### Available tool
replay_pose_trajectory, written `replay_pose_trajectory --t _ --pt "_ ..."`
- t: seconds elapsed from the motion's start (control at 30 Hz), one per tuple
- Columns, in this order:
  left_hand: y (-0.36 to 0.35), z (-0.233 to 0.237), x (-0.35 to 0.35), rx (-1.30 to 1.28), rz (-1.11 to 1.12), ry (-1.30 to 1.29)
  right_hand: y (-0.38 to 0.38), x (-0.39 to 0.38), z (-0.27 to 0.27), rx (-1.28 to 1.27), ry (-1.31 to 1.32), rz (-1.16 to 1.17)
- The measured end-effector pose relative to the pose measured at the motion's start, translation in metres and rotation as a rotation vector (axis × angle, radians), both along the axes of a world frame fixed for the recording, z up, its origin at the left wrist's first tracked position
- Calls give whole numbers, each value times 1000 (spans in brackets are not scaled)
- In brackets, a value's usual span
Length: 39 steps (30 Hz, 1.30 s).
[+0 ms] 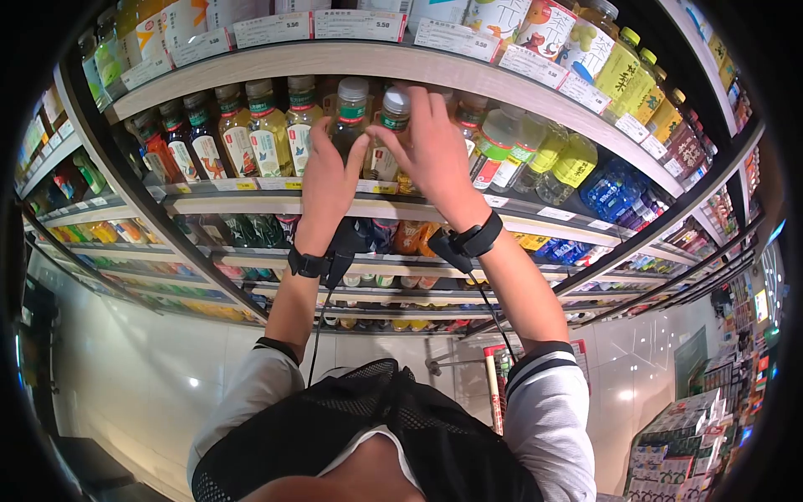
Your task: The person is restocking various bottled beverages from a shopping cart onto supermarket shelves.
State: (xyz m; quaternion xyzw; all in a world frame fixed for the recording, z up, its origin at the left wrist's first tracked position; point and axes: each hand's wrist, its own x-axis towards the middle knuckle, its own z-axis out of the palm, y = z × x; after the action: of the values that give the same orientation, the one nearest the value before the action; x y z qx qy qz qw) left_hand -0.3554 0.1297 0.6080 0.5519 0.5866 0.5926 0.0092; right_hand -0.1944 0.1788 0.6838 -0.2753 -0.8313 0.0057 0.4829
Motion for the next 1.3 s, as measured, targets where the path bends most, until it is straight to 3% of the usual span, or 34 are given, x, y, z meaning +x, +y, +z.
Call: replay_pose_trajectory --t 0.07,0.27,0.4,0.67,0.87,0.97,1.07,1.13,1.2,1.27,1.3 --pt "0 2 4 18 124 89 4 0 -5 113 -127 -120" --pt "11 -5 15 97 417 289 14 -6 -4 158 -140 -183" --pt "13 -5 17 130 443 300 20 -8 -3 117 -188 -192" --pt "11 -5 6 138 334 280 4 -23 14 278 -192 -160" --pt "10 -6 6 143 288 253 8 -33 43 129 -486 -340" --pt "9 -9 5 149 264 215 21 -39 40 371 -468 -195" --pt "0 -6 6 155 214 136 36 -42 35 490 -489 -210" --pt "0 -8 6 172 171 83 27 -38 39 429 -461 -198" --pt "8 -21 9 375 -62 -193 24 -38 40 366 -438 -181" --pt "11 -31 14 478 -91 -203 25 -40 37 350 -446 -199" --pt "7 -32 17 490 -5 -101 23 -40 36 350 -446 -193"
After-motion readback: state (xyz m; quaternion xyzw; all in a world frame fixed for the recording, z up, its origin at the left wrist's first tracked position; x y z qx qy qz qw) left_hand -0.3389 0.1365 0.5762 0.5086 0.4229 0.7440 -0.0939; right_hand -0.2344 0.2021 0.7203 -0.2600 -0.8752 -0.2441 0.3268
